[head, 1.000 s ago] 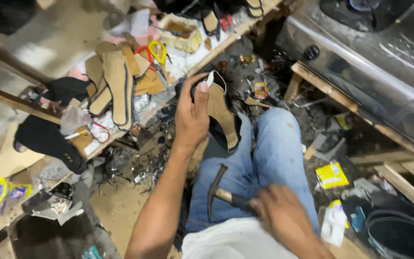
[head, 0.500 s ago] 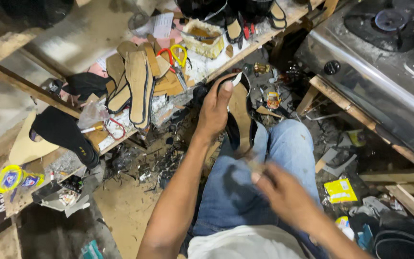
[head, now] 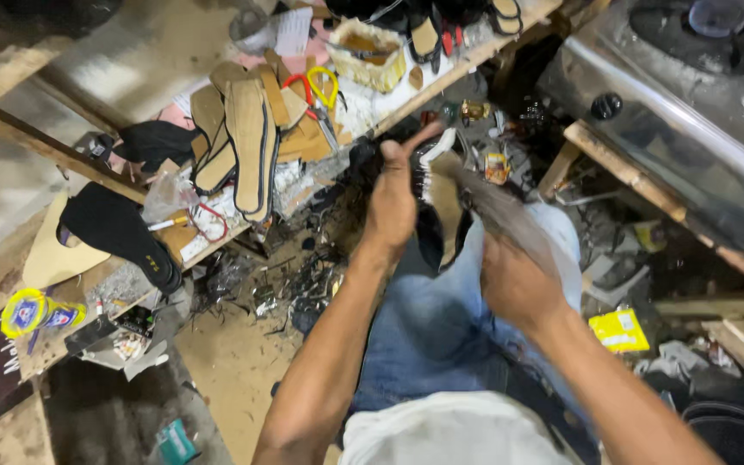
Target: The person sits on the floor and uses a curved metal tool to scrape and trim the edges of a black shoe's sole. They repeatedly reposition the shoe, scrape along the perimeter, and inspect the sole. The person places the shoe on a nearby shelf and picks up a wooden shoe last.
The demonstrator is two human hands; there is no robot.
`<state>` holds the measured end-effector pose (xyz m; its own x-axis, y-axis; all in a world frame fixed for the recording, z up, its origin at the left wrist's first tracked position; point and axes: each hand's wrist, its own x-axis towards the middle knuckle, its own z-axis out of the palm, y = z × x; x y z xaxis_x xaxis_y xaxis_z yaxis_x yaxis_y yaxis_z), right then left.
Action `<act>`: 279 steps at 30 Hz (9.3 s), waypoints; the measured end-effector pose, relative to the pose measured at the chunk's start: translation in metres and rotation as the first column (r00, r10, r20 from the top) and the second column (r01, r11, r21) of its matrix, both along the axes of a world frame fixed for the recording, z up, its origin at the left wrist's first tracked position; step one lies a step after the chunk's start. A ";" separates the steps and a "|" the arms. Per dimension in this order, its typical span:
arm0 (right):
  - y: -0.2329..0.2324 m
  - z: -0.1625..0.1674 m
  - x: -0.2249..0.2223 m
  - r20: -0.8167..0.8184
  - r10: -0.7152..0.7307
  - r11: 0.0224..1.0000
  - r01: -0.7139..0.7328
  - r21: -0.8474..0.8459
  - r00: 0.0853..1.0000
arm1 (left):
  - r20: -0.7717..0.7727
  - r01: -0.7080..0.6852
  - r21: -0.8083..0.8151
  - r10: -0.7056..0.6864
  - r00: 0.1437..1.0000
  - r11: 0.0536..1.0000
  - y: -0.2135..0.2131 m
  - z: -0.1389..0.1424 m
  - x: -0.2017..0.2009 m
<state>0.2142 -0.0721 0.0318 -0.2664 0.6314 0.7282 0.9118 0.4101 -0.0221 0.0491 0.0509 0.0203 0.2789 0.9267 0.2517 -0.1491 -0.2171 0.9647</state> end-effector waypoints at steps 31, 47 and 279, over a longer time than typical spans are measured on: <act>-0.034 0.019 -0.009 -0.811 0.228 0.874 -0.481 -0.074 0.539 | 0.349 -0.201 -0.289 0.299 0.888 0.936 0.003 -0.044 -0.006; -0.101 -0.065 -0.003 -0.426 0.043 0.834 -0.267 -0.483 0.904 | -0.346 -0.124 0.459 0.306 0.887 0.880 -0.084 0.017 0.018; 0.004 0.021 0.030 -0.398 -0.235 0.392 -0.289 -0.873 0.887 | -0.511 0.115 0.304 0.060 0.858 0.946 -0.065 0.074 0.004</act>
